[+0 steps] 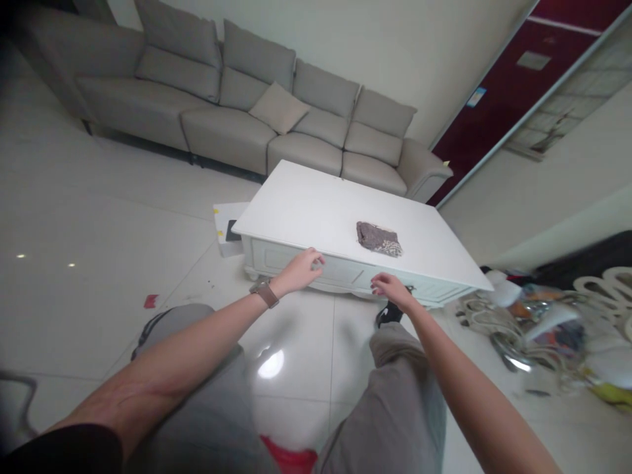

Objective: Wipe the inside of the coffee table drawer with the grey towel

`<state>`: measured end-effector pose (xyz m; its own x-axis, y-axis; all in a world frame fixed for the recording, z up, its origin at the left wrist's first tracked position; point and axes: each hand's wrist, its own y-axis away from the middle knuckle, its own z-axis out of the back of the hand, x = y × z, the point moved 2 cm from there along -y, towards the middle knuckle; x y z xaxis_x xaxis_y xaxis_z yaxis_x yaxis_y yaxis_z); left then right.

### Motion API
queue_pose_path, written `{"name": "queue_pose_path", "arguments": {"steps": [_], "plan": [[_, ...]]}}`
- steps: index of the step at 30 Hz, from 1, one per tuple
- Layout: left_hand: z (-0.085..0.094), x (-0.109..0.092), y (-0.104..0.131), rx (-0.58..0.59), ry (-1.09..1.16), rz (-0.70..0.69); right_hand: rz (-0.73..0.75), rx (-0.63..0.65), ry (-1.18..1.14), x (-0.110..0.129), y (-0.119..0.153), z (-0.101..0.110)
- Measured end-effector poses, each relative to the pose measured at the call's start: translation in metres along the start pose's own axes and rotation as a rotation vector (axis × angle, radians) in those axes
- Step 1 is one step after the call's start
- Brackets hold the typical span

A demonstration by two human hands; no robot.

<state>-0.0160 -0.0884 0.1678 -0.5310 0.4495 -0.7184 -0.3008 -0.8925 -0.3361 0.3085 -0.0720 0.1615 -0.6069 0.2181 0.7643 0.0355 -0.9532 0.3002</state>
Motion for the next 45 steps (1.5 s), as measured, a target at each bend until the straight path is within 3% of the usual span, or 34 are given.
{"name": "queue_pose_path", "arguments": {"steps": [3, 7, 10, 13, 21, 28, 31, 34, 40, 45], "plan": [[-0.003, -0.008, 0.004, 0.081, -0.074, -0.082, 0.265, 0.044, 0.402, 0.03, 0.052, 0.006], [-0.004, -0.016, 0.006, 0.136, -0.149, -0.115, 0.401, 0.165, 0.639, 0.074, 0.114, 0.011], [0.001, -0.021, 0.009, 0.128, -0.184, -0.15, 0.47, 0.188, 0.726, 0.097, 0.142, 0.014], [0.006, -0.024, 0.013, 0.124, -0.186, -0.198, 0.567, 0.138, 0.798, 0.111, 0.154, 0.017], [0.002, -0.033, 0.009, 0.129, -0.122, -0.216, 0.738, 0.13, 0.804, 0.133, 0.134, -0.007], [-0.017, -0.066, 0.022, 0.281, -0.031, -0.364, 0.768, 0.31, 0.862, 0.108, 0.086, -0.074], [-0.021, -0.065, 0.023, 0.36, -0.189, -0.253, 0.688, 0.439, 0.952, 0.104, 0.07, -0.107], [-0.018, -0.058, 0.017, 0.43, -0.366, -0.109, 0.669, 0.493, 0.996, 0.107, 0.058, -0.125], [-0.003, -0.061, 0.01, 0.451, -0.445, -0.001, 0.756, 0.52, 0.834, 0.124, 0.052, -0.129], [-0.007, -0.071, 0.025, 0.444, -0.445, 0.106, 0.791, 0.596, 0.742, 0.118, 0.06, -0.129]]}}
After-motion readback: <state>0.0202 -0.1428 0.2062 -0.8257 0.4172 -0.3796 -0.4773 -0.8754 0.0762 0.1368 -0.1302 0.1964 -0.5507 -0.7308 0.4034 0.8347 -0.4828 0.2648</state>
